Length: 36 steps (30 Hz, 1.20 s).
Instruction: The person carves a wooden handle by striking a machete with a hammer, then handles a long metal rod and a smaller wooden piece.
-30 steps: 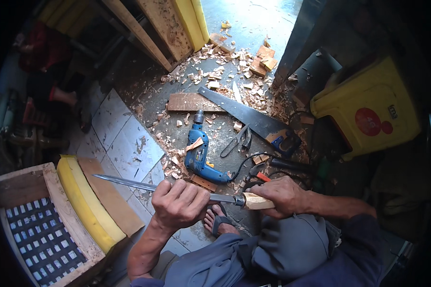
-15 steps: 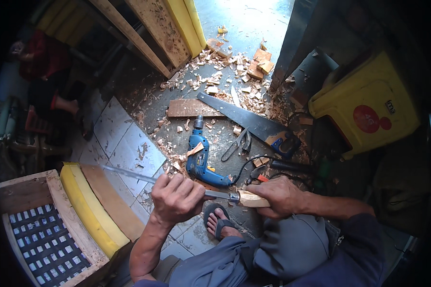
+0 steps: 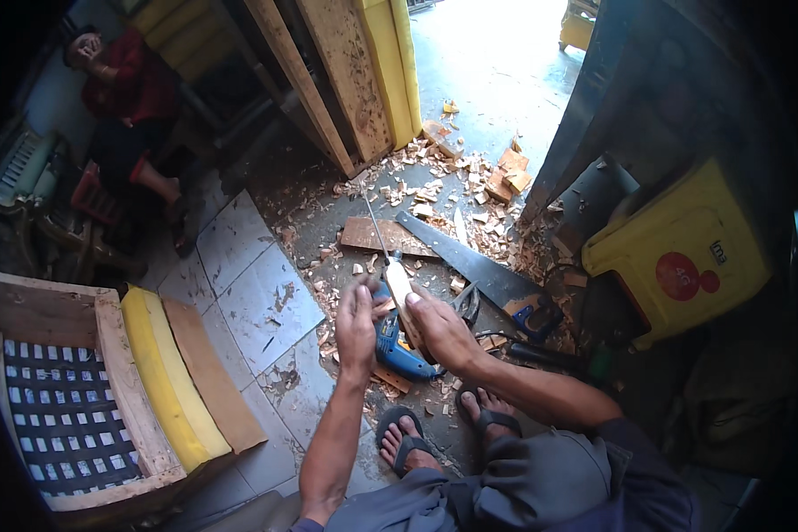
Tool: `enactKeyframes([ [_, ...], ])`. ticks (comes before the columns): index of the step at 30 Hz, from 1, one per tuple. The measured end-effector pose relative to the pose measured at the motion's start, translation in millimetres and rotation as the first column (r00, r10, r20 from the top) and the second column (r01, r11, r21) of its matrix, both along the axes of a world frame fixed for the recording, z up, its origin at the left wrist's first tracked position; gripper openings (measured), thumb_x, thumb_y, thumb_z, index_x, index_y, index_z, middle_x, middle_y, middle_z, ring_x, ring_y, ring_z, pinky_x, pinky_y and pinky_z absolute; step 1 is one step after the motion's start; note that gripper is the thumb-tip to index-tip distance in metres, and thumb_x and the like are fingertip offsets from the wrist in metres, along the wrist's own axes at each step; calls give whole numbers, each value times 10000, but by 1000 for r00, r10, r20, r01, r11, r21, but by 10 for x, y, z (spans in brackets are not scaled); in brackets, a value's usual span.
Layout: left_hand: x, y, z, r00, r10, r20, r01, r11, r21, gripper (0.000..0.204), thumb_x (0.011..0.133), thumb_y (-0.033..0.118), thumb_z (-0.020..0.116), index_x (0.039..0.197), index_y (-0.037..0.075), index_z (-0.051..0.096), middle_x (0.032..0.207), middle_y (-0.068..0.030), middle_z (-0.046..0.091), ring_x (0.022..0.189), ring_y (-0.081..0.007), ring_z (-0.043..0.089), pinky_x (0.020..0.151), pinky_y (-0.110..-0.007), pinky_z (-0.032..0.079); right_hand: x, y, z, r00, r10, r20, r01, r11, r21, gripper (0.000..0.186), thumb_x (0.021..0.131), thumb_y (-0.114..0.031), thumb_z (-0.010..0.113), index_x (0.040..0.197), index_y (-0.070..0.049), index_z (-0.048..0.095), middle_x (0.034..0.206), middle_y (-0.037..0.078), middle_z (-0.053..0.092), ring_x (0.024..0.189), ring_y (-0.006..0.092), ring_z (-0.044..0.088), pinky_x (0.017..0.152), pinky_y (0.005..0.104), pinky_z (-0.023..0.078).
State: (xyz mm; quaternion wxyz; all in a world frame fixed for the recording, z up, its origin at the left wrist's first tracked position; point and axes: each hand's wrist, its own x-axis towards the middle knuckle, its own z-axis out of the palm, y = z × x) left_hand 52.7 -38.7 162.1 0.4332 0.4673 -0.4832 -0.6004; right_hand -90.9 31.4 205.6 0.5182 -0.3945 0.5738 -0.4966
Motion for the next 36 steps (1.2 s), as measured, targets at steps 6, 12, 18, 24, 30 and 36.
enactKeyframes([
  [6,-34,523,67,920,-38,-390,117,976,181,442,1112,331,404,1333,-25,545,1216,-106,640,1069,-162,638,955,-313,499,150,-106,-159,984,-80,161,52,984,169,470,1049,-409,405,1109,11,606,976,162,630,892,243,587,842,392,459],
  [12,-53,540,170,942,-50,-331,108,981,159,405,1110,312,424,1304,-14,567,1182,-84,652,1060,-145,631,961,-303,484,196,-110,-116,955,-102,279,43,977,210,420,1041,-423,445,988,-41,610,825,76,592,717,170,572,633,330,453],
  [18,-118,582,141,946,-20,-324,64,990,127,381,1112,304,425,1282,6,590,1147,-58,660,1031,-124,625,945,-289,477,130,-95,69,894,-173,413,50,955,291,399,1036,-418,470,892,-69,599,730,31,561,547,138,518,474,305,400],
  [24,-78,583,123,952,-57,-299,94,989,110,443,1107,285,456,1410,-32,517,1281,-85,617,1136,-117,579,996,-271,466,107,-96,111,887,-119,445,3,968,253,394,1045,-399,472,930,-58,630,707,51,589,509,161,542,447,307,426],
  [30,-99,611,137,947,-45,-319,83,991,109,454,1108,300,453,1417,-28,508,1270,-83,616,1129,-118,583,996,-271,468,98,-84,109,887,-118,447,-3,965,261,397,1043,-397,465,920,-53,622,699,50,581,509,155,532,451,306,417],
  [36,-113,624,200,955,-30,-294,60,994,94,421,1111,315,428,1361,1,554,1194,-55,658,1075,-120,625,952,-285,490,131,-76,193,871,-158,465,27,961,276,428,1044,-422,458,914,-50,625,736,47,584,556,138,537,476,300,413],
])
